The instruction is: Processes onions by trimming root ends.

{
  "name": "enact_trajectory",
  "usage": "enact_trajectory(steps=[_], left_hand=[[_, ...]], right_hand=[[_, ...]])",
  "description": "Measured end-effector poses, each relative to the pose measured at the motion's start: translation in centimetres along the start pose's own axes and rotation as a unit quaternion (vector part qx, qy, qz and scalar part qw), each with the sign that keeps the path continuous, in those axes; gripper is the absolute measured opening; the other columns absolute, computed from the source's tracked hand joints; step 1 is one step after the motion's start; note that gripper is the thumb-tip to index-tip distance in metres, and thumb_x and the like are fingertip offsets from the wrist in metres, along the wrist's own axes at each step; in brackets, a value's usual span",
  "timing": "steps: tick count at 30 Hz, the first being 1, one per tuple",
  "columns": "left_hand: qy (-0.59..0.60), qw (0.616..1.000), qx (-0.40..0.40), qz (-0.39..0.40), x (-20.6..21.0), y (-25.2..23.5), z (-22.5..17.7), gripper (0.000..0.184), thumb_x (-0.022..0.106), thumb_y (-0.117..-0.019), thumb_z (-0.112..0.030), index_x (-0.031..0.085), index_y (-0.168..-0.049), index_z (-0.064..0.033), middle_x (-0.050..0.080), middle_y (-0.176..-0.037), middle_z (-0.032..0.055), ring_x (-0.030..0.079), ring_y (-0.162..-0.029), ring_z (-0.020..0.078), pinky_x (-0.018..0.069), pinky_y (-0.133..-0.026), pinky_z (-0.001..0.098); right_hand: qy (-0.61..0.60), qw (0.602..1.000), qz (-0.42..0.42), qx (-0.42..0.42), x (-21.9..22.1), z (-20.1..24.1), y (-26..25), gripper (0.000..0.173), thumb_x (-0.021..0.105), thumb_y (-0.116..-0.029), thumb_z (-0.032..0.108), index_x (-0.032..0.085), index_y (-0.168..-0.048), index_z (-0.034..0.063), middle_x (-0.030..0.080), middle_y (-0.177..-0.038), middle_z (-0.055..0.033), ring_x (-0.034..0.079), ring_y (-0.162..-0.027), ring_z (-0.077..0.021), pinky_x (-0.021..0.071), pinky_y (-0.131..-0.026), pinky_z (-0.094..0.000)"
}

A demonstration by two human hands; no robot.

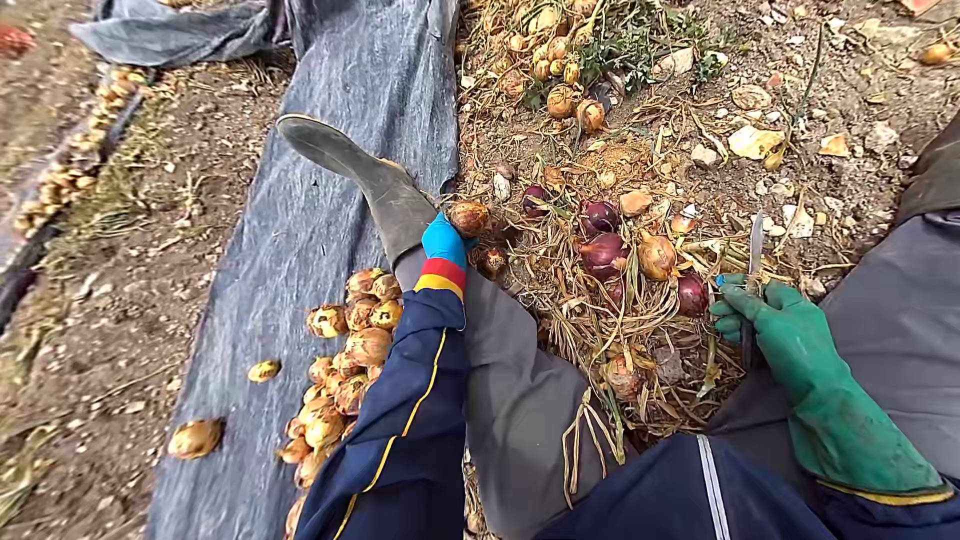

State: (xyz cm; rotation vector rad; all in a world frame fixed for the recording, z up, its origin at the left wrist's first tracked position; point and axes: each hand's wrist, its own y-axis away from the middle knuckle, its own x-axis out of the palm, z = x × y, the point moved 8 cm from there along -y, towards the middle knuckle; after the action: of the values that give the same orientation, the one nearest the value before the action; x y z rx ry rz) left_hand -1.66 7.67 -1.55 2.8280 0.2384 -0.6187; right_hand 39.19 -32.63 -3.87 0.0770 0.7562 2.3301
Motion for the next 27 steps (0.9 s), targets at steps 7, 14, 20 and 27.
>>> enact_trajectory(steps=[7,14,20,27], left_hand=[[0.385,0.893,-0.178,0.149,6.7,16.7,0.3,0.051,0.023,-0.1096,-0.048,0.046,-0.142,-0.0156,0.060,-0.133,0.0109,0.065,-0.113,0.0256,0.0574,-0.090,0.0449],[0.324,0.908,-0.133,0.230,11.2,27.0,-0.9,0.049,0.028,-0.1119,-0.043,0.053,-0.138,-0.0101,0.066,-0.126,0.0153,0.068,-0.110,0.0309,0.0583,-0.091,0.0548],[0.189,0.957,-0.051,0.214,11.8,28.5,-0.1,0.036,0.041,-0.1116,-0.032,0.060,-0.133,-0.0118,0.071,-0.118,0.0109,0.072,-0.104,0.0235,0.0619,-0.088,0.0487],[0.248,0.938,-0.067,0.235,12.6,29.5,-0.6,0.053,0.026,-0.1125,-0.048,0.055,-0.141,-0.0140,0.068,-0.126,0.0107,0.069,-0.108,0.0235,0.0592,-0.089,0.0470]], right_hand=[[0.068,0.994,0.081,0.006,6.9,4.0,3.9,0.049,0.062,-0.0987,0.057,0.067,-0.112,0.0100,0.075,-0.077,-0.0067,0.069,-0.057,-0.0218,0.0591,-0.052,-0.0378],[0.082,0.981,0.175,0.027,12.2,3.9,5.2,0.079,0.045,-0.0895,0.085,0.067,-0.113,0.0130,0.069,-0.073,-0.0074,0.065,-0.055,-0.0222,0.0572,-0.052,-0.0414],[0.037,0.985,0.160,0.055,11.6,3.4,5.2,0.081,0.040,-0.0894,0.087,0.069,-0.101,0.0121,0.066,-0.066,-0.0085,0.063,-0.050,-0.0218,0.0565,-0.047,-0.0392],[-0.079,0.970,0.172,0.151,11.4,2.1,5.2,0.077,0.046,-0.0886,0.085,0.067,-0.091,0.0111,0.058,-0.058,-0.0065,0.053,-0.041,-0.0173,0.0491,-0.040,-0.0354]])
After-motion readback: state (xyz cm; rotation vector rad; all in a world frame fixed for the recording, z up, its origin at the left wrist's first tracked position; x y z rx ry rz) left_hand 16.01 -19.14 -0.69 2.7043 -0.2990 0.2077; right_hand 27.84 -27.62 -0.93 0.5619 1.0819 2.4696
